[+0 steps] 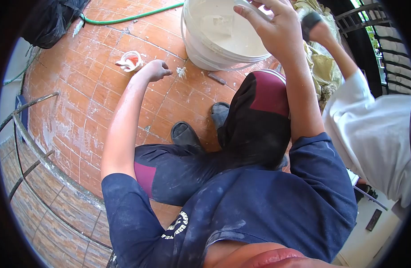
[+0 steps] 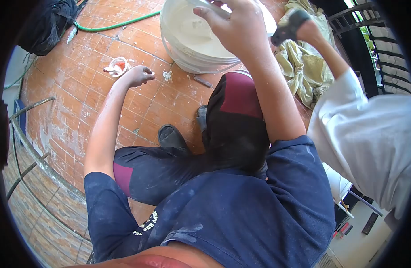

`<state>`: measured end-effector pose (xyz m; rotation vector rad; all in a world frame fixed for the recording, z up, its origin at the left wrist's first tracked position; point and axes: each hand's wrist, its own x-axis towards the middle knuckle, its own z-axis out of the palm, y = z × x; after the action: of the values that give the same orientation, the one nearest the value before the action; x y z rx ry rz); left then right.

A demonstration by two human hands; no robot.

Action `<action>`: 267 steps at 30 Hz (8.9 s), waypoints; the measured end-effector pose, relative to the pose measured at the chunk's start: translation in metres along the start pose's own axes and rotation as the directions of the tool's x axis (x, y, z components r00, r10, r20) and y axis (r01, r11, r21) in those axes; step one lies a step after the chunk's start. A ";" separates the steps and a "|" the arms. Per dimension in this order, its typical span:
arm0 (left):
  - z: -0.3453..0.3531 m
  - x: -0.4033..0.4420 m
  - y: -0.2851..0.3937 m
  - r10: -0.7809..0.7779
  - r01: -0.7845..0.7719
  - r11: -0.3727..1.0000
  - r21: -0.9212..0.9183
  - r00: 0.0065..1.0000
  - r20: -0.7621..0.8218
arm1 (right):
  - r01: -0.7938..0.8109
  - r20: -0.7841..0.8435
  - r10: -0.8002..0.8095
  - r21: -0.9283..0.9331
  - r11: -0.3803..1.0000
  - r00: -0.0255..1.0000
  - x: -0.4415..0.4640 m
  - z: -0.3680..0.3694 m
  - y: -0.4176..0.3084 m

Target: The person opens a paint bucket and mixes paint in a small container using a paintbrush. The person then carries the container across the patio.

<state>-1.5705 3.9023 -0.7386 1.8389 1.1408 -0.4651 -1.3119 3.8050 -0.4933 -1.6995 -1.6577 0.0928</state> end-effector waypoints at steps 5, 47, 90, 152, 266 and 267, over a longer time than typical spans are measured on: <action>0.000 -0.001 0.002 0.000 0.000 1.000 0.016 1.000 0.020 | 0.110 0.068 -0.105 -0.067 0.992 0.992 -0.003 0.004 0.006; 0.006 0.010 -0.017 -0.032 0.032 0.999 -0.013 0.999 0.016 | -0.055 -0.571 0.150 0.181 0.982 0.807 0.007 -0.019 0.023; 0.057 0.062 -0.089 -0.124 0.204 0.936 -0.288 0.954 0.274 | -0.035 0.694 0.183 -0.222 0.974 0.697 -0.019 0.049 0.045; 0.064 0.036 -0.103 0.104 -0.080 0.971 0.227 0.990 -0.096 | -0.140 0.550 0.183 -0.119 0.983 0.815 -0.009 0.040 0.009; 0.011 -0.003 -0.157 -0.492 0.444 0.870 -0.215 0.747 -0.446 | -0.150 0.676 0.170 -0.088 0.985 0.717 -0.020 0.037 0.057; 0.012 0.000 -0.158 -0.457 0.395 0.889 -0.233 0.717 -0.527 | -0.141 0.672 0.147 -0.063 0.988 0.726 -0.020 0.038 0.060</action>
<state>-1.7035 3.9197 -0.8231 1.6528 1.9928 -0.0860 -1.2856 3.8111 -0.5623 -1.9272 -2.0171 0.8846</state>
